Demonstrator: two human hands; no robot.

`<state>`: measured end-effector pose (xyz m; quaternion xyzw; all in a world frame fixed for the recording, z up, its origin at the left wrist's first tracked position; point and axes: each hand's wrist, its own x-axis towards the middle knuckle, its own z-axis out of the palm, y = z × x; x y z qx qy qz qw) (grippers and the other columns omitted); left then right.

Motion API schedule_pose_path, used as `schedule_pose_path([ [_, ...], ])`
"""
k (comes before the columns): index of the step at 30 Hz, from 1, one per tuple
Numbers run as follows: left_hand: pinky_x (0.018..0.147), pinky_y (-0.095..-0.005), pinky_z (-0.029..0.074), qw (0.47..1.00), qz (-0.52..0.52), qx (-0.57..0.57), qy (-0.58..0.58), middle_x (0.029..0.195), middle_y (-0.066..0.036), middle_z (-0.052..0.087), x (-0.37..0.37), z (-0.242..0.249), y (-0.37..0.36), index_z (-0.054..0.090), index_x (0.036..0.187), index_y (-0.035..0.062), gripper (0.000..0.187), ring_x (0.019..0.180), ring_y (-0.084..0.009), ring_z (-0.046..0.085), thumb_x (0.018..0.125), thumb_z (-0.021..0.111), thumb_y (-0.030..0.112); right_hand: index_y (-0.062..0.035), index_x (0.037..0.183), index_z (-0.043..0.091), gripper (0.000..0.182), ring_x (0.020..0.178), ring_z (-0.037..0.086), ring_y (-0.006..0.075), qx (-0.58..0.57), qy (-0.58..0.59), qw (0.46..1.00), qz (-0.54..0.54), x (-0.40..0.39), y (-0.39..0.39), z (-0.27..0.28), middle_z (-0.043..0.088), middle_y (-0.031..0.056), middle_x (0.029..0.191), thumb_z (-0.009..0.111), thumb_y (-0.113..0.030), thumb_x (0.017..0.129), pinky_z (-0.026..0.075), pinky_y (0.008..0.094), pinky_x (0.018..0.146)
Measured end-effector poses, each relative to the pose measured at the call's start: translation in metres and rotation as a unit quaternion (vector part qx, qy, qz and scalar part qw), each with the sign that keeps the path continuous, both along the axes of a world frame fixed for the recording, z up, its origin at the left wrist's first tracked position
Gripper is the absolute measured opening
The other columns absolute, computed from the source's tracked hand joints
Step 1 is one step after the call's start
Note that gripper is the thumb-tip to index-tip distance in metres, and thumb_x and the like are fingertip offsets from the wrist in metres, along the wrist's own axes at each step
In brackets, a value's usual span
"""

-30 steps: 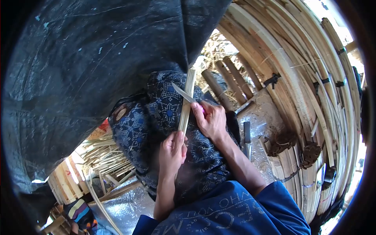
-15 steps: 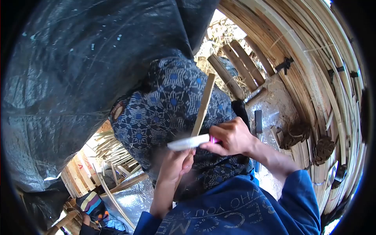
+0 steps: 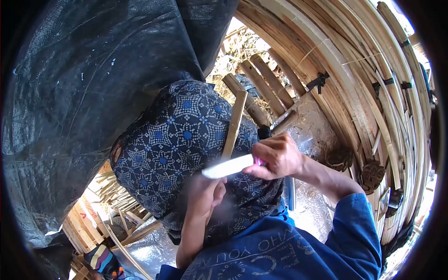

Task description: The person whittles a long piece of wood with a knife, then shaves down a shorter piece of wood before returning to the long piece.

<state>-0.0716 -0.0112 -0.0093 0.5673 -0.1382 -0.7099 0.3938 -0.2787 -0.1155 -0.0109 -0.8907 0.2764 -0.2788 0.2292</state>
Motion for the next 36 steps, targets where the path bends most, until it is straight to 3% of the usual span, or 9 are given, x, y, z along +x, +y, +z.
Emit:
schedule_pose_path([
  [12, 0.034, -0.0188, 0.022, 0.999, -0.039, 0.009, 0.013, 0.051, 0.002, 0.046, 0.005, 0.0, -0.003, 0.058, 0.081, 0.0034, 0.036, 0.037, -0.0028, 0.032, 0.098, 0.053, 0.034, -0.0065, 0.069, 0.06, 0.056, 0.03, 0.035, 0.0076, 0.044, -0.03, 0.958, -0.282, -0.026, -0.076, -0.03, 0.041, -0.0025, 0.04, 0.039, -0.047, 0.1, 0.027, 0.0266, 0.024],
  [16, 0.034, -0.0191, 0.022, 0.999, -0.035, 0.005, 0.0, 0.05, 0.002, 0.044, 0.001, 0.001, -0.004, 0.058, 0.081, 0.0034, 0.036, 0.037, -0.0028, 0.031, 0.099, 0.052, 0.035, -0.0114, 0.061, 0.058, 0.057, 0.031, 0.039, 0.0089, -0.017, 0.026, 0.998, -0.053, 0.004, -0.023, -0.02, 0.042, -0.0004, 0.039, 0.041, -0.052, 0.097, 0.034, 0.0304, 0.025],
  [20, 0.034, -0.0192, 0.021, 0.999, -0.031, 0.006, 0.021, 0.049, 0.003, 0.043, 0.001, -0.001, -0.002, 0.058, 0.081, 0.0033, 0.036, 0.036, -0.0029, 0.031, 0.099, 0.053, 0.034, -0.0115, 0.064, 0.059, 0.054, 0.029, 0.037, 0.0098, 0.096, -0.01, 0.952, -0.292, -0.021, -0.073, -0.023, 0.043, -0.0005, 0.041, 0.038, -0.044, 0.101, 0.028, 0.0293, 0.025],
  [24, 0.032, -0.0191, 0.021, 0.999, -0.032, 0.003, 0.012, 0.049, 0.003, 0.04, -0.001, 0.0, -0.003, 0.055, 0.079, 0.0017, 0.039, 0.037, -0.0026, 0.031, 0.099, 0.052, 0.035, -0.0075, 0.071, 0.063, 0.057, 0.032, 0.045, 0.0117, 0.002, 0.068, 0.996, -0.062, -0.005, -0.034, -0.023, 0.049, -0.0004, 0.043, 0.043, -0.055, 0.096, 0.037, 0.028, 0.025],
  [26, 0.034, -0.0189, 0.021, 0.999, -0.034, -0.013, -0.019, 0.048, 0.004, 0.04, -0.004, 0.0, -0.002, 0.057, 0.08, 0.0034, 0.036, 0.036, -0.003, 0.03, 0.099, 0.051, 0.033, -0.0064, 0.081, 0.065, 0.058, 0.032, 0.045, 0.0116, 0.273, 0.064, 0.917, -0.284, -0.009, -0.068, -0.004, 0.049, 0.0025, 0.044, 0.036, -0.053, 0.099, 0.036, 0.0271, 0.024],
  [29, 0.034, -0.0192, 0.021, 0.999, -0.032, -0.011, -0.001, 0.048, 0.004, 0.04, -0.001, -0.001, 0.0, 0.057, 0.081, 0.0038, 0.036, 0.036, -0.0027, 0.03, 0.1, 0.051, 0.034, -0.0072, 0.079, 0.065, 0.055, 0.03, 0.045, 0.0142, 0.076, 0.061, 0.987, -0.13, -0.011, -0.058, 0.001, 0.053, 0.0034, 0.046, 0.036, -0.048, 0.101, 0.039, 0.0276, 0.025],
  [33, 0.035, -0.0193, 0.022, 0.999, -0.033, -0.021, -0.011, 0.048, 0.004, 0.04, -0.003, -0.002, 0.001, 0.057, 0.081, 0.0042, 0.036, 0.037, -0.0025, 0.03, 0.099, 0.051, 0.034, -0.0008, 0.11, 0.067, 0.045, 0.034, 0.048, 0.0084, -0.085, 0.247, 0.942, -0.211, -0.023, -0.072, -0.024, 0.052, 0.0038, 0.045, 0.04, -0.035, 0.102, 0.034, 0.0215, 0.026],
  [34, 0.035, -0.0194, 0.022, 0.999, -0.036, -0.025, -0.008, 0.048, 0.004, 0.04, -0.002, -0.003, 0.001, 0.057, 0.081, 0.0042, 0.036, 0.037, -0.0025, 0.031, 0.099, 0.051, 0.035, -0.0036, 0.125, 0.06, 0.045, 0.033, 0.045, 0.0064, 0.088, 0.079, 0.951, -0.285, -0.041, -0.092, -0.031, 0.048, 0.0004, 0.044, 0.039, -0.037, 0.102, 0.03, 0.0204, 0.025],
  [36, 0.035, -0.0194, 0.022, 0.999, -0.031, -0.024, -0.007, 0.049, 0.004, 0.041, -0.002, -0.002, 0.002, 0.057, 0.08, 0.0042, 0.037, 0.037, -0.0025, 0.031, 0.099, 0.052, 0.035, -0.0062, 0.122, 0.062, 0.045, 0.031, 0.04, 0.005, 0.051, 0.088, 0.978, -0.18, -0.021, -0.064, 0.001, 0.046, -0.0011, 0.044, 0.041, -0.041, 0.101, 0.027, 0.0194, 0.025],
])
